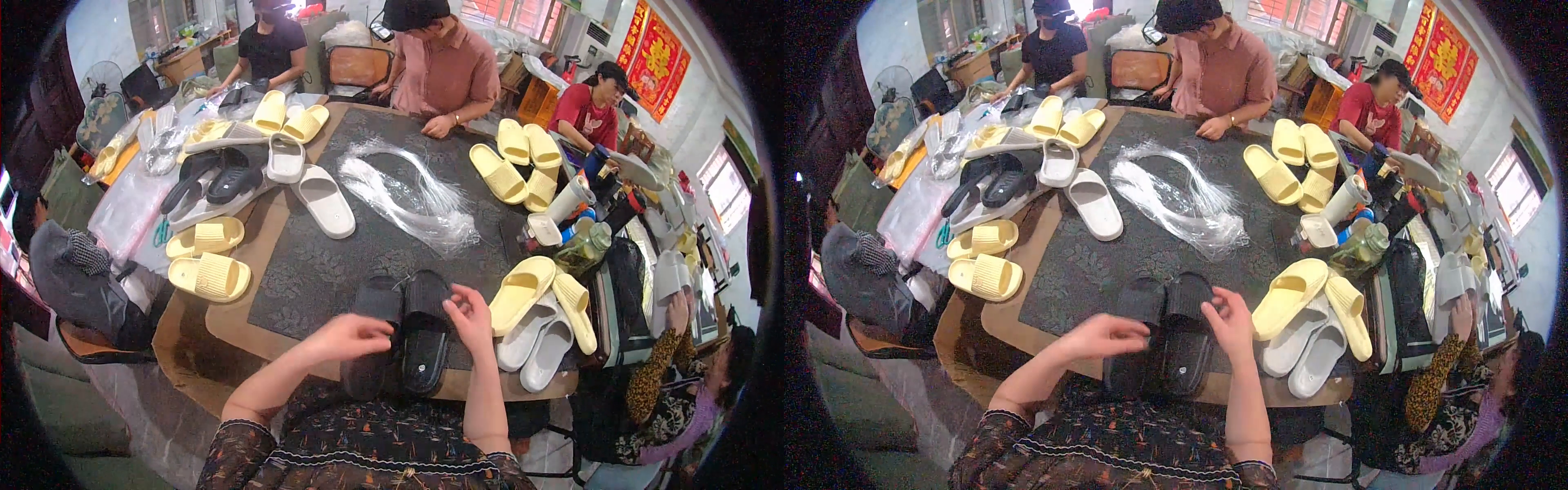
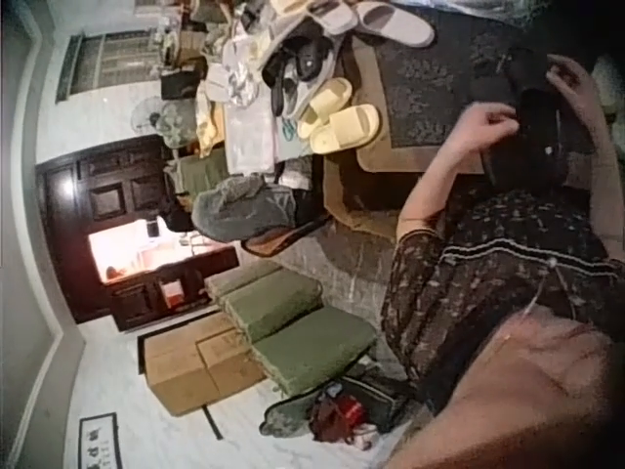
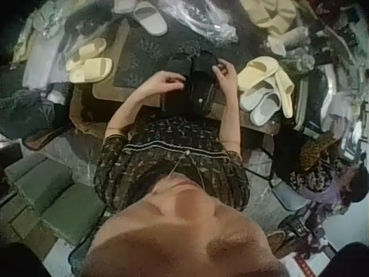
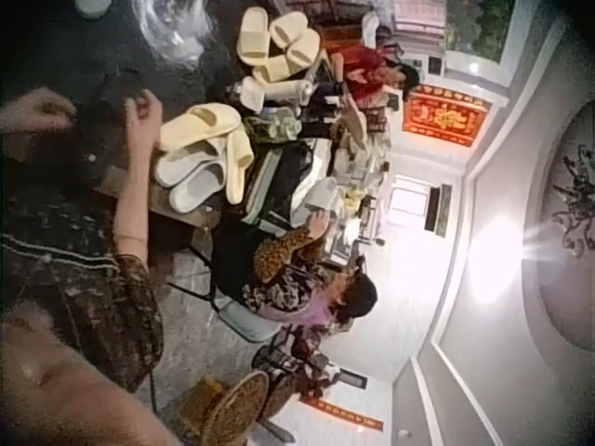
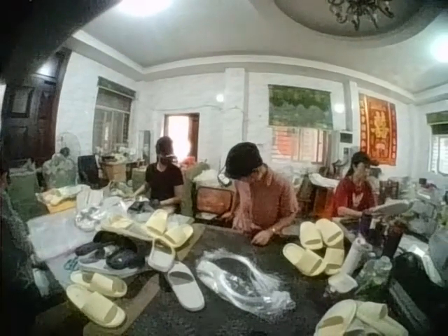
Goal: The recorder is inspecting and pairing different colored rubber slippers at a manufacturing work table.
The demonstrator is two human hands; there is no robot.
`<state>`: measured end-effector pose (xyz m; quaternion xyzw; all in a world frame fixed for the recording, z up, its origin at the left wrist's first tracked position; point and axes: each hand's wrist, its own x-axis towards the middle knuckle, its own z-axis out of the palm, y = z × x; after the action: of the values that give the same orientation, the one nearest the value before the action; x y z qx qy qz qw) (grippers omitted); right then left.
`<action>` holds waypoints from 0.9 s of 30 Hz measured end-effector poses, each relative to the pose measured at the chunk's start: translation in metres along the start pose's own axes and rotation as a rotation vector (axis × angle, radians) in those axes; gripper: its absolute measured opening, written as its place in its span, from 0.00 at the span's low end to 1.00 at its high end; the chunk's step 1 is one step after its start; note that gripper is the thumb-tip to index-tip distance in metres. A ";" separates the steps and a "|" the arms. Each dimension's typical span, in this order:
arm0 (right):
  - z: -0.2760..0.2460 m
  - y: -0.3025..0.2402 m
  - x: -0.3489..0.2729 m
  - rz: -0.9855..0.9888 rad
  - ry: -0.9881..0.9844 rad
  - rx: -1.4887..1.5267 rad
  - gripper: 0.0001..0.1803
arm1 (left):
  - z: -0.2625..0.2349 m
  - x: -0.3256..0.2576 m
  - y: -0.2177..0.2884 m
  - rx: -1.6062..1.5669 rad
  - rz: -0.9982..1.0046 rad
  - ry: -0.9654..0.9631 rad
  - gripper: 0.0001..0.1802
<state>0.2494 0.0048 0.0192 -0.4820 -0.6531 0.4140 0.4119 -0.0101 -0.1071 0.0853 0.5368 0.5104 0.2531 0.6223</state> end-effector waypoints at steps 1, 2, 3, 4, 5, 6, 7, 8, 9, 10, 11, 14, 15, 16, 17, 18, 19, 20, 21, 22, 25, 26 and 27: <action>0.007 -0.014 0.008 -0.095 0.010 -0.042 0.22 | -0.005 -0.007 0.008 0.325 0.086 0.168 0.24; 0.014 -0.031 0.012 -0.149 0.030 -0.136 0.18 | -0.009 -0.005 0.010 0.517 0.222 0.358 0.21; 0.022 -0.034 0.020 -0.152 0.034 -0.134 0.18 | -0.011 0.008 0.010 0.708 0.352 0.539 0.19; 0.030 -0.031 0.031 -0.161 0.030 -0.147 0.17 | -0.014 0.022 0.011 0.739 0.399 0.643 0.18; 0.038 -0.029 0.039 -0.173 0.027 -0.161 0.16 | -0.016 0.037 0.011 0.744 0.403 0.646 0.18; 0.047 -0.028 0.047 -0.189 0.042 -0.187 0.14 | -0.019 0.053 0.008 0.812 0.350 0.671 0.18; 0.054 -0.022 0.053 -0.210 0.068 -0.202 0.12 | -0.022 0.069 0.007 0.878 0.306 0.694 0.17; 0.061 -0.016 0.057 -0.230 0.101 -0.194 0.12 | -0.021 0.087 0.002 0.931 0.263 0.674 0.18; 0.070 -0.008 0.060 -0.249 0.130 -0.183 0.11 | -0.022 0.107 -0.009 0.983 0.215 0.655 0.18; 0.077 0.000 0.060 -0.206 0.124 -0.147 0.11 | -0.026 0.126 -0.026 1.024 0.206 0.650 0.16; 0.079 0.003 0.056 -0.142 0.111 -0.110 0.10 | -0.023 0.135 -0.028 1.025 0.216 0.653 0.16; 0.077 0.003 0.050 -0.177 0.121 -0.115 0.09 | -0.023 0.149 -0.035 0.993 0.107 0.668 0.11; 0.076 0.004 0.048 -0.158 0.112 -0.040 0.10 | -0.023 0.151 -0.038 0.994 0.115 0.665 0.11; 0.075 0.006 0.047 -0.137 0.101 0.035 0.11 | -0.022 0.153 -0.041 0.917 0.155 0.681 0.10; 0.075 0.007 0.047 -0.137 0.106 0.034 0.11 | -0.024 0.155 -0.044 0.838 0.194 0.696 0.10; 0.075 0.005 0.048 -0.150 0.109 0.018 0.11 | -0.026 0.155 -0.044 0.839 0.193 0.696 0.10; 0.076 0.002 0.048 -0.163 0.111 0.002 0.11 | -0.029 0.155 -0.044 0.663 0.276 0.706 0.10; 0.075 0.000 0.047 -0.207 0.138 -0.066 0.12 | -0.030 0.155 -0.045 0.486 0.354 0.713 0.09; 0.073 -0.005 0.047 -0.203 0.137 -0.064 0.12 | -0.028 0.153 -0.041 0.487 0.350 0.711 0.09; 0.072 -0.008 0.046 -0.180 0.128 -0.077 0.12 | -0.025 0.151 -0.037 0.350 0.429 0.746 0.09; 0.071 -0.012 0.047 -0.098 0.046 -0.103 0.11 | -0.028 0.150 -0.038 0.179 0.497 0.763 0.09; 0.071 -0.013 0.046 -0.041 -0.023 -0.119 0.10 | -0.031 0.150 -0.040 0.143 0.493 0.745 0.09; 0.071 -0.010 0.047 -0.038 -0.020 -0.120 0.10 | -0.031 0.152 -0.041 0.143 0.493 0.741 0.09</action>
<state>0.1709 0.0378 0.0127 -0.4890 -0.6900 0.3710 0.3836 0.0056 0.0247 -0.0049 0.5569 0.5721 0.5331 0.2799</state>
